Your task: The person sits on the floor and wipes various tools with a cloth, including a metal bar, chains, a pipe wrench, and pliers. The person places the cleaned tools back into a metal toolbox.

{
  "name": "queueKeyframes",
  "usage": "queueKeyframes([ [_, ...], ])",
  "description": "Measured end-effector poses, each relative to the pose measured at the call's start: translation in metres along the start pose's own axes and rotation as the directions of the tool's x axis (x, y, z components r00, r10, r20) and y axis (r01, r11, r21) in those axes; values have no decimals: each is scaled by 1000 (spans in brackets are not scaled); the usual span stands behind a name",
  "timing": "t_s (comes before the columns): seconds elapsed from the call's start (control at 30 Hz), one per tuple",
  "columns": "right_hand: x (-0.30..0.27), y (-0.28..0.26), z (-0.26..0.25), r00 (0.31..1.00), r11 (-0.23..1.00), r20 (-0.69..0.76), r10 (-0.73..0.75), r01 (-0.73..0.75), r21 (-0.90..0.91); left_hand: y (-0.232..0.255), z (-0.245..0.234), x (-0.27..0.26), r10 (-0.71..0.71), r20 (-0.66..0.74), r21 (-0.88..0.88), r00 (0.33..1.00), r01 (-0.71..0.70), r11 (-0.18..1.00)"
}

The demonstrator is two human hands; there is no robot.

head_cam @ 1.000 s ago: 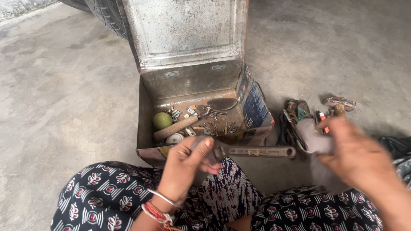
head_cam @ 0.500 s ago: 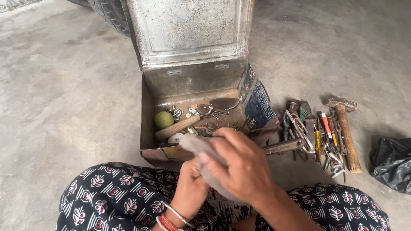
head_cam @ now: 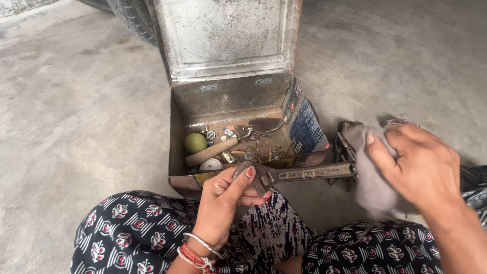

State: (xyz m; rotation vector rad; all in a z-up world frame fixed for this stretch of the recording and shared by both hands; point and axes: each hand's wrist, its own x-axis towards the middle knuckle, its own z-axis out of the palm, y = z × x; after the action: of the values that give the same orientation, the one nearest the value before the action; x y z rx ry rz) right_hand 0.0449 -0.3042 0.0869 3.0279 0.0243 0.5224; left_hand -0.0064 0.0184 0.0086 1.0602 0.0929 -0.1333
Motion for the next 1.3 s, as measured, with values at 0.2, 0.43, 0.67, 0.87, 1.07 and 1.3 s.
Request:
queueKeyframes([
  [0.2, -36, -124, -21, 590, 530, -447, -672, 805, 267, -23, 7, 5, 242, 106, 198, 965, -259, 945],
  [0.43, -44, -132, -1, 590, 494, -405, -698, 807, 324, -37, -3, -4, 1, -71, -98, 997, -8, 995],
  [0.67, -33, -87, 14, 533, 555, -430, -729, 828, 85, -31, -5, -2, 33, 110, -71, 993, -25, 997],
  [0.87, -35, -8, 41, 706, 717, -208, -676, 697, 35, -14, 2, -3, -7, 54, 45, 999, 4, 999],
  [1.07, -62, 119, 64, 894, 983, 446, 38, 47, -177, 0, 6, 6, -145, -42, -39, 988, 144, 989],
  [1.3, -177, 140, 105, 934, 943, 140, -330, 333, 1, -17, 46, 16, -238, 114, -141, 965, 252, 957],
])
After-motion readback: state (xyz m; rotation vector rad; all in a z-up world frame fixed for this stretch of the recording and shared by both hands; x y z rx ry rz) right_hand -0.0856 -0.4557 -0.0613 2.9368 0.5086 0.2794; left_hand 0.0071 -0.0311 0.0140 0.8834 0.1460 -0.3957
